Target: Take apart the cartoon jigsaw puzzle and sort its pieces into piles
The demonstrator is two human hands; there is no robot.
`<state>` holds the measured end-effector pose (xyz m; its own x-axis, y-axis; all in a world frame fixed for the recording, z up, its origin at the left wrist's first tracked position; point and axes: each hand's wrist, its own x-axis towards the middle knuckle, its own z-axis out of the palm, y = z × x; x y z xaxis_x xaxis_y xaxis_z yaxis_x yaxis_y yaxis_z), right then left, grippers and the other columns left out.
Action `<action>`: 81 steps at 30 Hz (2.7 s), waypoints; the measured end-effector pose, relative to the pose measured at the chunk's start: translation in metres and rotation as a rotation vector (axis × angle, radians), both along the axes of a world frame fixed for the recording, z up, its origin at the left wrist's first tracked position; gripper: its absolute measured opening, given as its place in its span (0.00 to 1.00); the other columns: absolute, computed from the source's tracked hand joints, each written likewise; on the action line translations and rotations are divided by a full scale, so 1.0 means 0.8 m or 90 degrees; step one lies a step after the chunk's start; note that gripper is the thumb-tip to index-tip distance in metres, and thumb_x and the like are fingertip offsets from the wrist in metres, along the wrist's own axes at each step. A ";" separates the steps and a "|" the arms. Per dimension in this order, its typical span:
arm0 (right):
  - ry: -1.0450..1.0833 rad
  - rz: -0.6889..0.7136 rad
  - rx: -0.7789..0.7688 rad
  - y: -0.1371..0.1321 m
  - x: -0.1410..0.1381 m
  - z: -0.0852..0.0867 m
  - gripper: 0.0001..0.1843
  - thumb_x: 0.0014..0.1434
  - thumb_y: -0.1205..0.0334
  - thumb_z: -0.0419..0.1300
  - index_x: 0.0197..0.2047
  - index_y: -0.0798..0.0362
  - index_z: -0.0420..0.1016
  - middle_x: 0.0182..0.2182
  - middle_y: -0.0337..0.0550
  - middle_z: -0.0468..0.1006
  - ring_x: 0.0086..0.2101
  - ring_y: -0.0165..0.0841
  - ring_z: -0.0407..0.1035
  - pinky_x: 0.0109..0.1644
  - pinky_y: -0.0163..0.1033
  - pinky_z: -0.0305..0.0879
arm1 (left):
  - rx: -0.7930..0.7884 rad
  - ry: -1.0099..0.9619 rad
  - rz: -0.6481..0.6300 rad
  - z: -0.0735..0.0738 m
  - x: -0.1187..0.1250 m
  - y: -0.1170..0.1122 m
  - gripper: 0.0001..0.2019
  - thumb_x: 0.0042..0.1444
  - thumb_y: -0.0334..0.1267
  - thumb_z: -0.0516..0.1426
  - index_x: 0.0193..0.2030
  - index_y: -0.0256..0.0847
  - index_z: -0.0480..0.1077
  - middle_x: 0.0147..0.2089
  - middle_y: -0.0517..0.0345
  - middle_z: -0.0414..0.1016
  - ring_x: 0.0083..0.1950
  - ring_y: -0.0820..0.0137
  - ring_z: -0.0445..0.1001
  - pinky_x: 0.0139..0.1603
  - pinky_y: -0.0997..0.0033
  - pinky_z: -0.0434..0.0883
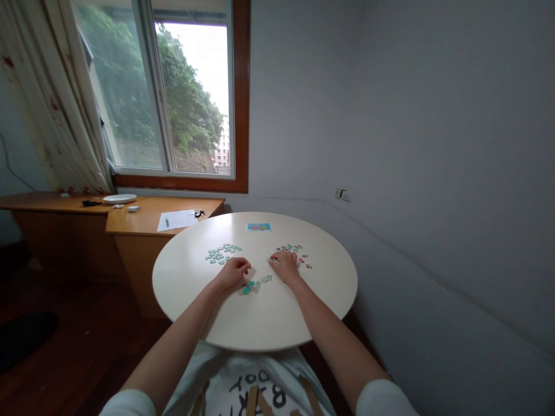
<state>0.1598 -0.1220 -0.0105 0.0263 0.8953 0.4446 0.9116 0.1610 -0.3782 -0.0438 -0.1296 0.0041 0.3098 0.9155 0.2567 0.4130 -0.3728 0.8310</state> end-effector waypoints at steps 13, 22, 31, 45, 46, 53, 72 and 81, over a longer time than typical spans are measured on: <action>0.048 0.037 0.000 -0.005 -0.001 0.001 0.07 0.55 0.61 0.60 0.37 0.48 0.79 0.42 0.44 0.76 0.47 0.39 0.62 0.51 0.46 0.49 | 0.000 -0.027 -0.010 -0.004 0.000 0.005 0.13 0.46 0.45 0.54 0.23 0.37 0.69 0.20 0.59 0.69 0.24 0.72 0.65 0.30 0.70 0.61; 0.120 0.219 -0.051 -0.049 -0.004 0.030 0.06 0.50 0.62 0.62 0.33 0.51 0.79 0.37 0.43 0.78 0.44 0.37 0.67 0.56 0.47 0.50 | 0.004 -0.019 -0.014 -0.001 -0.002 0.002 0.14 0.46 0.47 0.54 0.23 0.37 0.69 0.21 0.58 0.70 0.24 0.72 0.66 0.30 0.70 0.62; 0.082 0.266 -0.120 -0.044 0.003 0.022 0.09 0.45 0.56 0.67 0.31 0.50 0.80 0.35 0.42 0.79 0.43 0.37 0.68 0.56 0.47 0.52 | 0.012 -0.022 -0.008 -0.006 -0.003 0.006 0.14 0.46 0.46 0.54 0.24 0.36 0.70 0.21 0.58 0.70 0.24 0.72 0.65 0.28 0.70 0.62; 0.014 0.242 -0.108 -0.055 -0.009 0.033 0.06 0.48 0.58 0.66 0.28 0.51 0.79 0.33 0.42 0.78 0.41 0.36 0.67 0.54 0.47 0.51 | 0.015 -0.021 -0.011 -0.009 -0.003 0.010 0.14 0.46 0.47 0.55 0.24 0.36 0.70 0.20 0.58 0.70 0.23 0.72 0.65 0.28 0.70 0.61; 0.012 0.245 -0.110 -0.054 -0.010 0.033 0.06 0.49 0.58 0.65 0.28 0.51 0.79 0.33 0.42 0.77 0.42 0.37 0.67 0.54 0.47 0.51 | 0.017 -0.020 -0.012 -0.010 -0.003 0.010 0.14 0.46 0.47 0.55 0.24 0.36 0.70 0.21 0.58 0.70 0.23 0.72 0.65 0.28 0.70 0.62; 0.044 0.253 -0.099 -0.051 -0.013 0.026 0.05 0.49 0.59 0.65 0.29 0.52 0.77 0.31 0.40 0.76 0.38 0.34 0.67 0.48 0.43 0.57 | 0.039 -0.006 -0.023 -0.005 -0.002 0.003 0.10 0.45 0.42 0.57 0.25 0.36 0.71 0.23 0.56 0.72 0.26 0.70 0.68 0.30 0.69 0.65; 0.184 0.341 0.056 -0.050 -0.037 0.018 0.04 0.54 0.69 0.58 0.29 0.53 0.71 0.28 0.39 0.74 0.32 0.30 0.68 0.40 0.36 0.65 | -0.026 -0.085 -0.091 -0.001 0.000 -0.001 0.15 0.43 0.46 0.61 0.32 0.34 0.74 0.32 0.50 0.78 0.36 0.65 0.75 0.40 0.65 0.70; 0.183 0.368 0.096 -0.048 -0.036 0.017 0.05 0.53 0.70 0.57 0.28 0.54 0.70 0.30 0.40 0.73 0.32 0.30 0.67 0.40 0.37 0.65 | -0.028 -0.120 -0.090 -0.011 -0.001 0.008 0.12 0.41 0.40 0.62 0.31 0.35 0.73 0.31 0.53 0.78 0.34 0.66 0.75 0.40 0.66 0.70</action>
